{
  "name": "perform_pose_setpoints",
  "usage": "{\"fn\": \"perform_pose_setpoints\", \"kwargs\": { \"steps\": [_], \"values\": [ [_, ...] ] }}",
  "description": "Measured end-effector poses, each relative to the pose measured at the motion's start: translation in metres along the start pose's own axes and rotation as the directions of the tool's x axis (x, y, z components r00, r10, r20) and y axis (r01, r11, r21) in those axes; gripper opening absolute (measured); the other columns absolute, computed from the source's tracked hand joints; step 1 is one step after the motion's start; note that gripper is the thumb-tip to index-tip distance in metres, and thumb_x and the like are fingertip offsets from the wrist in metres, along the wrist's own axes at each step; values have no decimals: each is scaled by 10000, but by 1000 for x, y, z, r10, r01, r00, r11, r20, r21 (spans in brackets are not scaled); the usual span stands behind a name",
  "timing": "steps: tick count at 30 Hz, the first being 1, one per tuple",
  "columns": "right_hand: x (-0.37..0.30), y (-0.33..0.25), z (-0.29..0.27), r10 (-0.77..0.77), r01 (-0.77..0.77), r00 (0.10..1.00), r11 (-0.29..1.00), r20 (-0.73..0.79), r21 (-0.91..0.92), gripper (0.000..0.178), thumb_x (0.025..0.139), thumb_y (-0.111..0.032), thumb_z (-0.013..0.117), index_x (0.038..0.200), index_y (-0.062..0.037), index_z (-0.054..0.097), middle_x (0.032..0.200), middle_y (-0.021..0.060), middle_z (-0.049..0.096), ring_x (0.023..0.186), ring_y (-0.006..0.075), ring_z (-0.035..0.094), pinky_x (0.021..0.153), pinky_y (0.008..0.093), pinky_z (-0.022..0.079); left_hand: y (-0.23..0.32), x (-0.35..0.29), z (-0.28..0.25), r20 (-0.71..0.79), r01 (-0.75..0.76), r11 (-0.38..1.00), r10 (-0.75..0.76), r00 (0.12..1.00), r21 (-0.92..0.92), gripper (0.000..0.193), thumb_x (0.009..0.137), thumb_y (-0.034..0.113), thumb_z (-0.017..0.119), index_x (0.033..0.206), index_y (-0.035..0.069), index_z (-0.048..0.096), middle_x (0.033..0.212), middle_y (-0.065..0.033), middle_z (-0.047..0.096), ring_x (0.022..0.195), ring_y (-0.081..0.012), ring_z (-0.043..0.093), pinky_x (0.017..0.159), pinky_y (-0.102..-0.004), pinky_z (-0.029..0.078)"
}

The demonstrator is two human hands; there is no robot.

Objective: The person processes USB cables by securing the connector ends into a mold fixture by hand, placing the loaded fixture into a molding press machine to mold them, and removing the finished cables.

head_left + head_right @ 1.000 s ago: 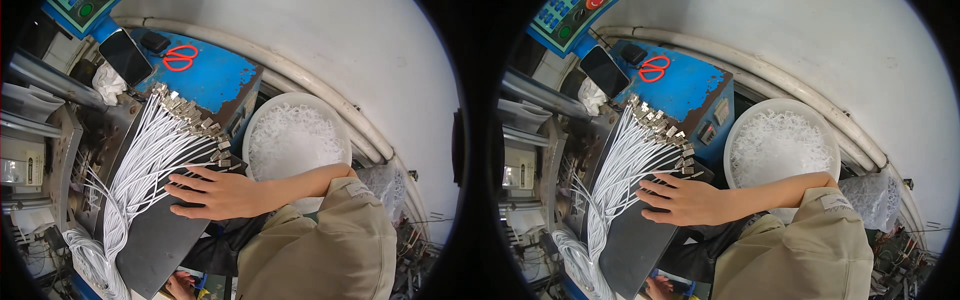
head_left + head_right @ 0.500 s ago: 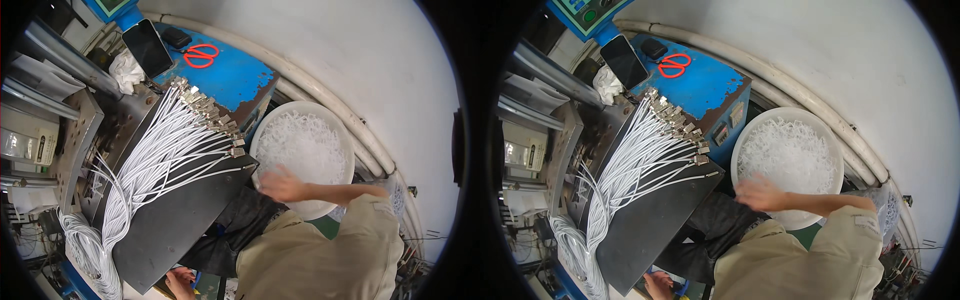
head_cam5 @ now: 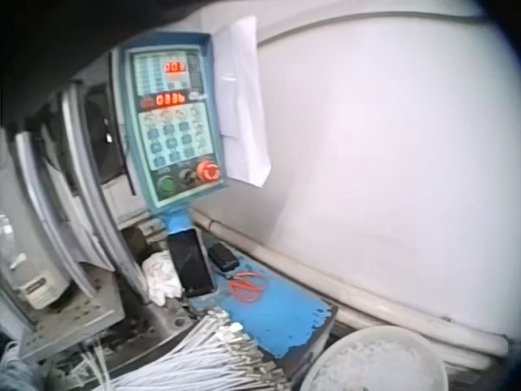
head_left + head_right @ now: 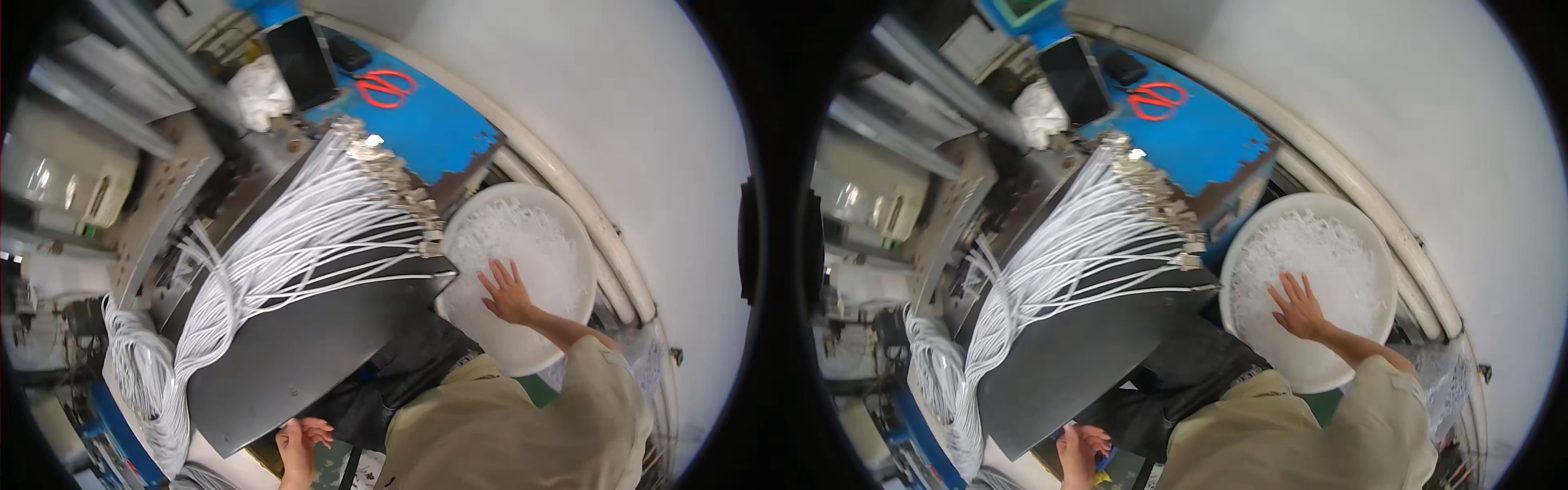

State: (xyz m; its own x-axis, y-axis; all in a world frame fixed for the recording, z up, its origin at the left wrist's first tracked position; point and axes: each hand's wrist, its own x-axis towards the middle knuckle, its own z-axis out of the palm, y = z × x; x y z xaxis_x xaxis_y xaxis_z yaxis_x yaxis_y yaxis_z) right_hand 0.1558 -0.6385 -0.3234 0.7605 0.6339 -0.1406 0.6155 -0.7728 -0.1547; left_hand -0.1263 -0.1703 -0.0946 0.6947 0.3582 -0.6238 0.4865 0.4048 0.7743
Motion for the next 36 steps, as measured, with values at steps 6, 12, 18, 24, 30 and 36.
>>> {"fn": "perform_pose_setpoints", "kwargs": {
  "steps": [6, 12, 18, 24, 30, 36],
  "values": [
    [8, -32, -87, 70, -6, 965, 969, -251, 247, 290, 829, -117, 737, 1118, -97, 725, 1480, 291, 466, 1387, 435, 447, 1151, 606, 336, 25, -8, 12, 117, 96, 994, -101, 988, 48, 387, 1107, 301, 523, 1063, -22, 731, 1015, -126, 755, 781, -191, 713, 685, -290, 567],
    [85, -127, -323, -80, 416, 872, 640, -482, 646, 132, 1006, -102, 576, 1016, -8, 668, 1066, 165, 721, 805, 227, 701, 736, 356, 557, 63, -16, 46, 433, -261, 901, 93, 897, 347, 270, 1031, 243, 673, 1061, -19, 728, 953, -74, 759, 772, -154, 709, 730, -317, 578],
    [252, -290, -385, -322, 28, 946, 207, 41, 978, 475, 1007, -167, 625, 1406, 59, 502, 1174, 158, 696, 702, 140, 673, 531, 260, 524, 123, 24, 115, 774, -988, 42, 616, 145, 152, 354, 956, 61, 667, 1299, -20, 634, 1372, -187, 620, 1286, -345, 598, 1045, -440, 520],
    [310, -338, -368, -790, -158, 594, 65, 148, 985, 478, 983, -206, 679, 1340, 97, 584, 988, 115, 740, 645, 149, 678, 514, 284, 517, 169, 70, 15, 544, -643, -237, 771, 332, 728, 524, 811, -36, 628, 1332, -40, 573, 1320, -249, 619, 1332, -406, 550, 1148, -486, 450],
    [347, -384, -297, -581, 683, 666, 727, -469, 70, 247, 895, -229, 725, 1031, -25, 752, 782, 188, 726, 684, 342, 721, 602, 436, 558, 217, 92, -36, 482, -246, -417, 707, 517, 875, 280, 781, 4, 658, 1056, -47, 648, 1040, -248, 675, 1121, -401, 635, 1104, -490, 482],
    [303, -376, -347, -534, 775, 585, 591, -611, 225, 169, 886, -233, 720, 894, -68, 752, 790, 173, 717, 731, 378, 703, 669, 467, 563, 199, 90, -54, 380, -374, -244, 856, 351, 895, 117, 850, 38, 686, 951, -18, 667, 944, -206, 651, 1044, -392, 622, 1099, -481, 482]
  ]
}}
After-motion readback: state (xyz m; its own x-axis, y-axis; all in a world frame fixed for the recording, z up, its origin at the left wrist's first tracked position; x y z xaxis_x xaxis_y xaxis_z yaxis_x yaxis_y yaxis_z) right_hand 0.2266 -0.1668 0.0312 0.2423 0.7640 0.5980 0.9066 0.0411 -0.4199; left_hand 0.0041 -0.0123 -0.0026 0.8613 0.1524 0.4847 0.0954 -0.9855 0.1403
